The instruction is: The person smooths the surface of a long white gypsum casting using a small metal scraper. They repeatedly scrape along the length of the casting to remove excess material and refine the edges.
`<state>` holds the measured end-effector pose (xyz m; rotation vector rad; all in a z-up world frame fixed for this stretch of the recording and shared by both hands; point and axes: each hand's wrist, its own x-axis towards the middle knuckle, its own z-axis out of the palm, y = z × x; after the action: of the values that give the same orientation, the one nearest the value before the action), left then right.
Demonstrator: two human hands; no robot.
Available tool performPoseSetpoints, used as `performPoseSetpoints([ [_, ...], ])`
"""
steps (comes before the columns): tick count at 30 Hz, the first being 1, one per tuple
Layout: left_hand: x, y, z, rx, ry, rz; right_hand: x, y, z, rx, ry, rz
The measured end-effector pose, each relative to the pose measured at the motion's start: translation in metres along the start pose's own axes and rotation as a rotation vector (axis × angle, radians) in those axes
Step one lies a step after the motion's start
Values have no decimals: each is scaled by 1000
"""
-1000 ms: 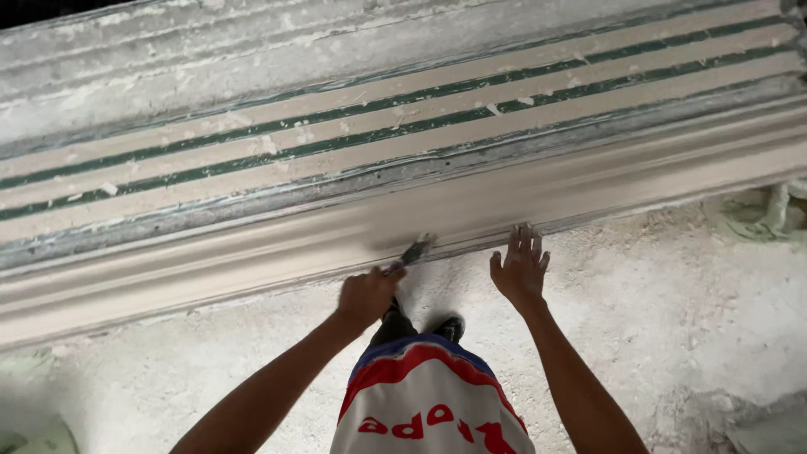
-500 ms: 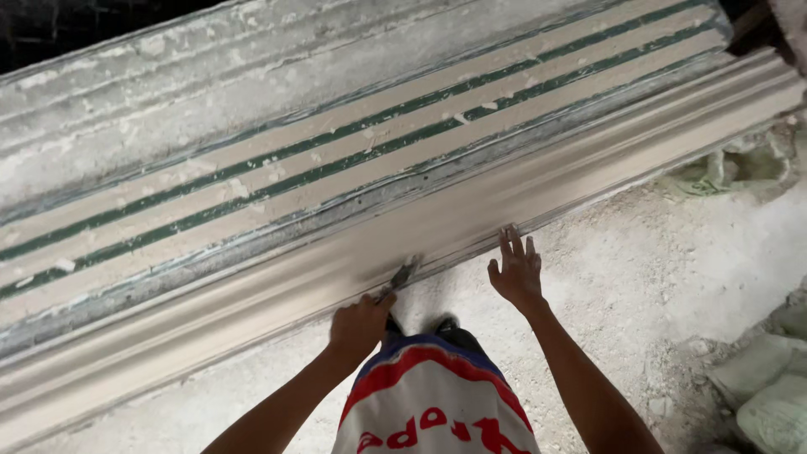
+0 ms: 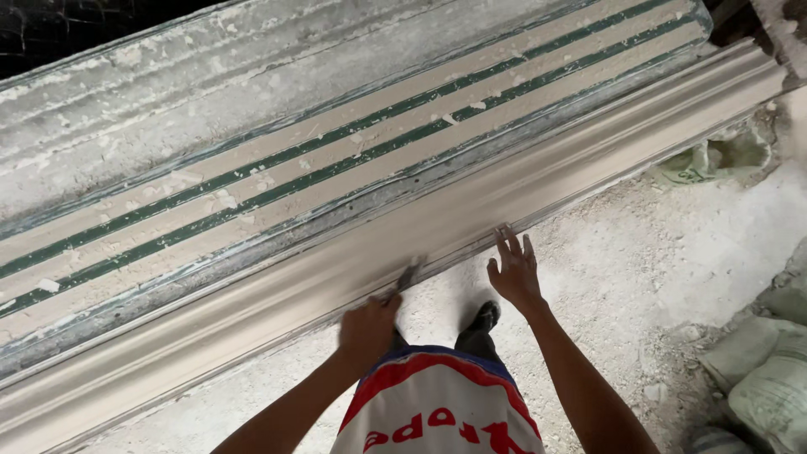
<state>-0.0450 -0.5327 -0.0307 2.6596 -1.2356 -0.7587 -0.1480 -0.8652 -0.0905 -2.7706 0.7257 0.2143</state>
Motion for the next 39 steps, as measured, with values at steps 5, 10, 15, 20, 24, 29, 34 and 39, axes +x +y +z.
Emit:
performPoseSetpoints([
  [5,55,57,-22,-72,96,11,1,17,-5,179,231,-195],
  [10,179,178,13,-35,293,40,35,71,-6,161,371,-149],
  [15,181,163,24,3,246,28,90,171,-26,109,157,14],
  [20,118,103,-7,-72,93,-121,108,229,-33,2,323,-221],
  [24,159,158,-10,-103,-27,-216,101,222,-30,93,332,-181],
  [29,242,248,7,-20,303,-34,100,227,-49,70,329,-233],
  [34,192,210,-7,36,238,-44,96,240,-67,69,262,-249],
  [39,231,241,-20,-59,104,-39,103,238,-78,154,265,-229],
])
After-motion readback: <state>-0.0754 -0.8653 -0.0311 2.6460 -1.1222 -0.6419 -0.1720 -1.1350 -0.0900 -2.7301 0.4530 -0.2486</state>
